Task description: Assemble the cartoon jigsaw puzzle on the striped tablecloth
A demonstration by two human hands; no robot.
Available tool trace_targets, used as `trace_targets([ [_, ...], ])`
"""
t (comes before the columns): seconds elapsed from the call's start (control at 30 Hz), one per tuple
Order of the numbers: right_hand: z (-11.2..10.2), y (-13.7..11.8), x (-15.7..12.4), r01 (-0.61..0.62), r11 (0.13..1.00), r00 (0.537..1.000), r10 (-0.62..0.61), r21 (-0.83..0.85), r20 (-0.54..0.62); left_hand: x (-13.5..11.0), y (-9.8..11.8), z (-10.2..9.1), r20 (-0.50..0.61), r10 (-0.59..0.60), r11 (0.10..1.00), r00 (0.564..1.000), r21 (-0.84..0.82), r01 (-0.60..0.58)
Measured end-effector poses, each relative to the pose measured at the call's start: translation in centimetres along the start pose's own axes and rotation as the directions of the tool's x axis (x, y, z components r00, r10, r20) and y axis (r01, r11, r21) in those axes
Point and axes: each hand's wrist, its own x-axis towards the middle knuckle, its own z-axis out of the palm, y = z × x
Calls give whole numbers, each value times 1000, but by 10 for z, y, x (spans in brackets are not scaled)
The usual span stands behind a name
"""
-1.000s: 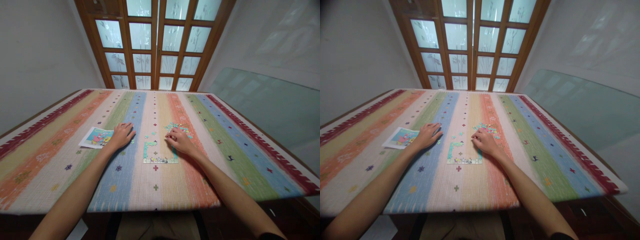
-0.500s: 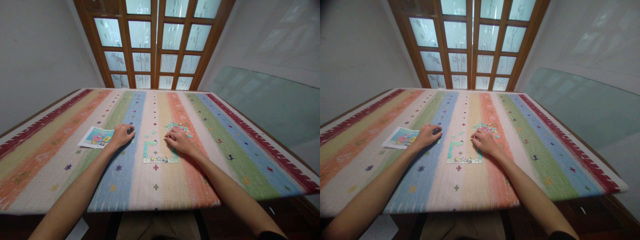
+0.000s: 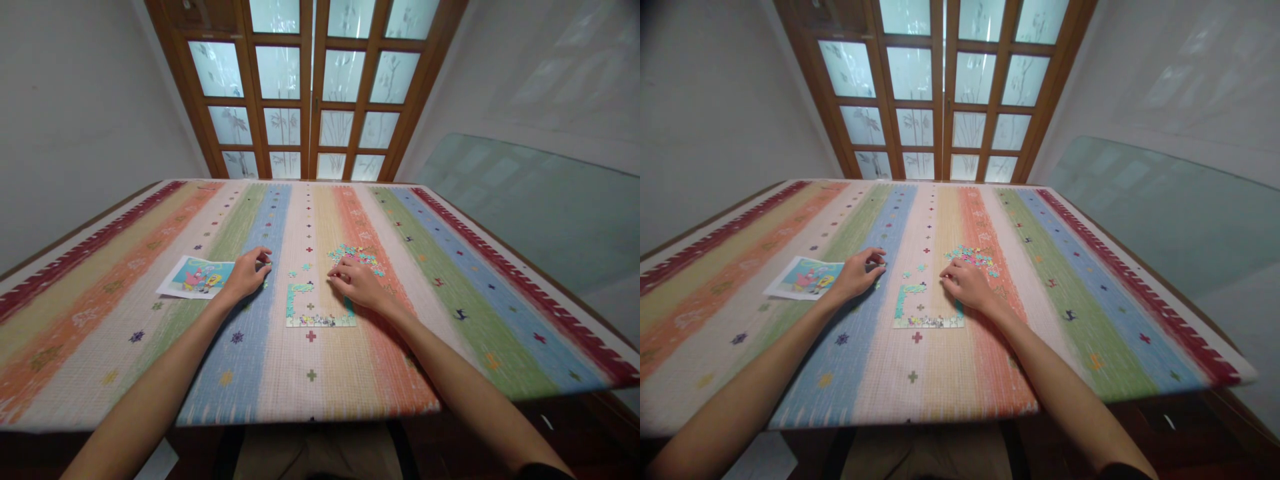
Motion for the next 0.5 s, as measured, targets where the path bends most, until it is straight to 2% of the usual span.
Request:
trace_targets([
  [0.13, 0, -3, 1, 21, 1000, 1000, -21, 23, 12, -3, 10, 4, 3, -33, 978, 999, -206, 33],
  [0.3, 3, -13, 1, 50, 995, 998, -54, 89, 41, -14, 38, 19, 76, -14, 887, 997, -459, 47],
  [0.4, 6, -21, 1, 96, 989, 994, -102, 109, 42, -22, 56, 30, 137, 34, 832, 990, -553, 48],
  [0.5, 9, -25, -1, 163, 981, 985, -167, 103, 35, -29, 68, 39, 144, 57, 801, 988, -598, 41],
])
